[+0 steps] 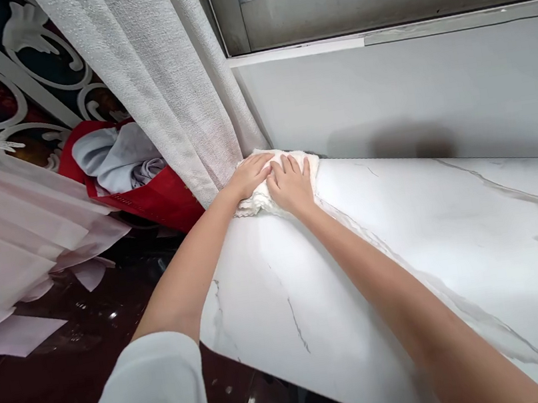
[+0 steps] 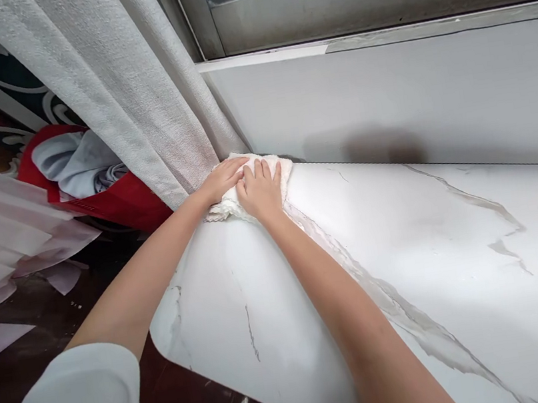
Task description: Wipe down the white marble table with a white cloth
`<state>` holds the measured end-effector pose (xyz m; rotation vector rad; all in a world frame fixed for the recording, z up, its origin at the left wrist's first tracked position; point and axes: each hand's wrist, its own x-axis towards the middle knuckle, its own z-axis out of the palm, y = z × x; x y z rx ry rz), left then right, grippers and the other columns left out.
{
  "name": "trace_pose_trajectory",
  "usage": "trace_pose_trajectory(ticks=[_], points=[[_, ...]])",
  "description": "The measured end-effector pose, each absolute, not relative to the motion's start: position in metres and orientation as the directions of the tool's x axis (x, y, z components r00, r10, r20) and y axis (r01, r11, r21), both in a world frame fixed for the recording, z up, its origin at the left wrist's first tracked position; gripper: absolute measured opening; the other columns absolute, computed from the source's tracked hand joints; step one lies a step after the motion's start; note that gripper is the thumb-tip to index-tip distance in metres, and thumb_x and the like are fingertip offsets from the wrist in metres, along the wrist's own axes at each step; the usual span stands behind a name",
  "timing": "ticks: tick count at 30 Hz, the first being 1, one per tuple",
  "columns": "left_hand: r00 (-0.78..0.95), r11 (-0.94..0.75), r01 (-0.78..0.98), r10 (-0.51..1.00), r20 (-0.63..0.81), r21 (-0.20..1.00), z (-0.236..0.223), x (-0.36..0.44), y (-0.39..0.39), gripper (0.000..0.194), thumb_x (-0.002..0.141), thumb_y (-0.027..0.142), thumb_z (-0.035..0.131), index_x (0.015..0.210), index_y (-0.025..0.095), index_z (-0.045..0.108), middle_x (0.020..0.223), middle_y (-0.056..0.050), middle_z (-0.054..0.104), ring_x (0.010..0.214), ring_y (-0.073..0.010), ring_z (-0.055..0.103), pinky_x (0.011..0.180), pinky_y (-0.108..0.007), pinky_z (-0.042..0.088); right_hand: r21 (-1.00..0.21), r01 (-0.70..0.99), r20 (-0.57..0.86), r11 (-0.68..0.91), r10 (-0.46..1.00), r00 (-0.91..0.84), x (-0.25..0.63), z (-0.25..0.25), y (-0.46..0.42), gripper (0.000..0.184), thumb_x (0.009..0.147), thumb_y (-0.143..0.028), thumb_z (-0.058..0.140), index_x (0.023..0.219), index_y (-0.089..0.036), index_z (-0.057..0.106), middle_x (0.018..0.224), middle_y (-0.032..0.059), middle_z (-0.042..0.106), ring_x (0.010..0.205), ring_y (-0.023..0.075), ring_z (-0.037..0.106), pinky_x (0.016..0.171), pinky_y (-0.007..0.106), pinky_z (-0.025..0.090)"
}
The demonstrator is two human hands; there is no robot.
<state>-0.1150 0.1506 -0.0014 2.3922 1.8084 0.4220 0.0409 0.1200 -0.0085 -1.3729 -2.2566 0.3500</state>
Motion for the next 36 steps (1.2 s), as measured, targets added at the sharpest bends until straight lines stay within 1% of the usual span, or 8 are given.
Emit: trace_pose_trajectory(ticks=[4,9,15,20,23,28,33,36], points=[[0.292,-0.317,0.919,0.947,0.132,0.236,0.000,-0.114,0.133,0.052,0.098,0.039,0.027,0.143,0.017,0.043,0.152,-0.007,0.044,0.143,-0.0202,0.035,0.122,-0.043,0.018,-0.427,0.762,0.256,0.487,0.873,-0.415,0.048,-0.009,0.105,0.052,0.100,-0.029,0.031,0.147,-0.011,0.043,0.158,0.0166,0.031,0.148,0.0278,0.021,0.121,0.055,0.002],[0.310,-0.340,0.906,0.938,0.152,0.250,0.000,-0.115,0.098,0.055,0.099,0.044,0.025,0.143,0.016,0.043,0.151,-0.008,0.046,0.142,-0.0209,0.036,0.122,-0.043,0.019,-0.415,0.750,0.274,0.516,0.857,-0.438,0.053,-0.006,0.067,0.052,0.099,-0.030,0.033,0.145,-0.009,0.045,0.156,0.0191,0.033,0.148,0.0296,0.022,0.120,0.055,0.001],[0.299,-0.325,0.911,0.944,0.137,0.252,0.003,-0.113,0.027,0.055,0.099,0.045,0.023,0.144,0.019,0.042,0.153,-0.007,0.043,0.144,-0.0219,0.035,0.123,-0.045,0.019,-0.400,0.722,0.286,0.565,0.825,-0.488,0.058,-0.003,0.000,0.055,0.100,-0.032,0.033,0.147,-0.004,0.042,0.156,0.0246,0.031,0.148,0.0345,0.021,0.119,0.059,0.002],[0.274,-0.299,0.930,0.951,0.142,0.215,0.003,-0.112,-0.036,0.054,0.099,0.043,0.024,0.145,0.020,0.041,0.153,-0.007,0.044,0.144,-0.0239,0.036,0.122,-0.049,0.022,-0.383,0.665,0.277,0.642,0.766,-0.580,0.068,-0.001,-0.052,0.057,0.101,-0.034,0.032,0.149,-0.003,0.038,0.156,0.0267,0.029,0.148,0.0375,0.020,0.117,0.063,0.004],[0.265,-0.291,0.936,0.952,0.151,0.196,0.003,-0.105,-0.065,0.054,0.100,0.042,0.024,0.145,0.019,0.042,0.152,-0.008,0.046,0.142,-0.0244,0.038,0.122,-0.049,0.024,-0.382,0.630,0.263,0.676,0.733,-0.627,0.079,0.001,-0.074,0.059,0.101,-0.035,0.031,0.150,-0.003,0.035,0.157,0.0266,0.027,0.148,0.0382,0.018,0.117,0.064,0.004],[0.242,-0.270,0.947,0.955,0.170,0.174,0.004,-0.071,-0.098,0.054,0.100,0.039,0.025,0.145,0.013,0.042,0.151,-0.014,0.046,0.143,-0.0249,0.038,0.121,-0.049,0.025,-0.389,0.585,0.250,0.711,0.693,-0.676,0.112,0.002,-0.095,0.059,0.101,-0.036,0.030,0.151,-0.003,0.035,0.158,0.0257,0.026,0.149,0.0378,0.016,0.118,0.064,0.003],[0.216,-0.251,0.952,0.957,0.194,0.174,0.002,-0.028,-0.114,0.051,0.100,0.036,0.026,0.146,0.020,0.040,0.152,-0.011,0.045,0.143,-0.0239,0.038,0.121,-0.050,0.026,-0.409,0.575,0.211,0.709,0.686,-0.696,0.153,0.002,-0.105,0.060,0.102,-0.038,0.027,0.152,-0.006,0.034,0.160,0.0217,0.024,0.150,0.0348,0.012,0.119,0.063,0.001],[0.223,-0.262,0.945,0.954,0.199,0.195,0.001,-0.011,-0.108,0.050,0.100,0.036,0.027,0.146,0.022,0.041,0.152,-0.010,0.046,0.143,-0.0244,0.038,0.121,-0.051,0.027,-0.459,0.592,0.155,0.662,0.716,-0.681,0.168,0.005,-0.098,0.059,0.100,-0.038,0.030,0.153,-0.010,0.034,0.161,0.0191,0.022,0.151,0.0323,0.011,0.120,0.061,-0.001]])
